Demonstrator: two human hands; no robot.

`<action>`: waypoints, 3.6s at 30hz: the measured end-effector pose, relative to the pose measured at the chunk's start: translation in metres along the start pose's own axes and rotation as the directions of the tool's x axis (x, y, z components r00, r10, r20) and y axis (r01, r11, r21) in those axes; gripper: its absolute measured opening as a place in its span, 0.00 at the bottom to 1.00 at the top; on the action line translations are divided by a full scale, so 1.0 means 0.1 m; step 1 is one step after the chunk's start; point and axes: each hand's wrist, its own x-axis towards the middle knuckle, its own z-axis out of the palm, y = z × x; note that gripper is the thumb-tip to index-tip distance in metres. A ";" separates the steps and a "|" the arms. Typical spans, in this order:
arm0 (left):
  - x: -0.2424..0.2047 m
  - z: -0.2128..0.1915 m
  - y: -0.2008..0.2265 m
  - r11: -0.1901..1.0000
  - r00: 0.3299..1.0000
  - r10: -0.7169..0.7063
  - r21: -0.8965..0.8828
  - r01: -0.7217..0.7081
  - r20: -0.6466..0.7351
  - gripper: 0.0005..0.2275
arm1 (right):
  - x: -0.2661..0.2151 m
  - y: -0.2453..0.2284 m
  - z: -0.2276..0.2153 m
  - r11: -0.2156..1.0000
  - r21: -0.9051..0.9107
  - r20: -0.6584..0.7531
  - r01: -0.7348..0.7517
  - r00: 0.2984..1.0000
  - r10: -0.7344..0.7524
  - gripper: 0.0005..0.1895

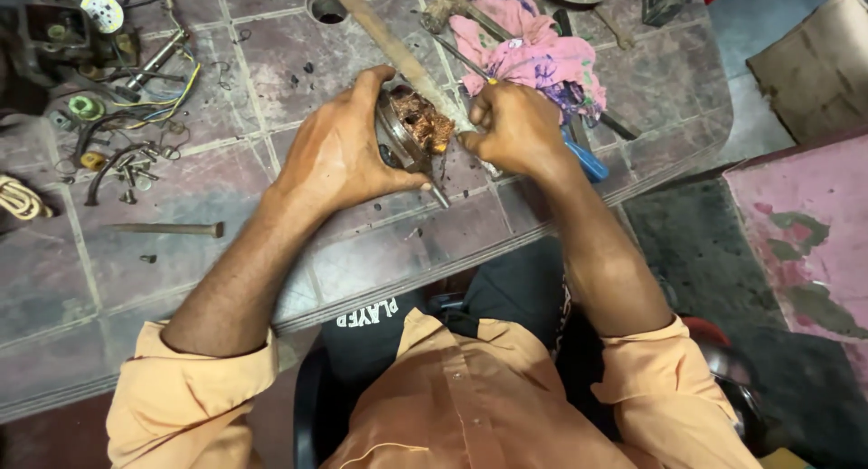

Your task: Using various tools to disassemble and repair a small electric motor on a workbench.

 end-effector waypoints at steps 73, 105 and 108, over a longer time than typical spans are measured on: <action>-0.05 0.22 0.12 0.998 0.996 -0.047 -0.037 0.044 -0.074 0.37 | -1.03 -0.79 -0.50 0.931 -0.105 0.014 0.349 0.937 -0.350 0.37; 0.04 0.24 0.03 0.985 0.982 -0.084 0.136 0.108 -0.172 0.42 | -1.07 -0.45 -0.55 0.906 -0.044 0.049 0.420 0.907 -0.418 0.38; 0.01 0.25 0.00 0.982 0.992 -0.119 0.143 0.122 -0.031 0.40 | -0.74 -0.53 -0.37 0.918 -0.131 0.153 0.375 0.922 -0.355 0.38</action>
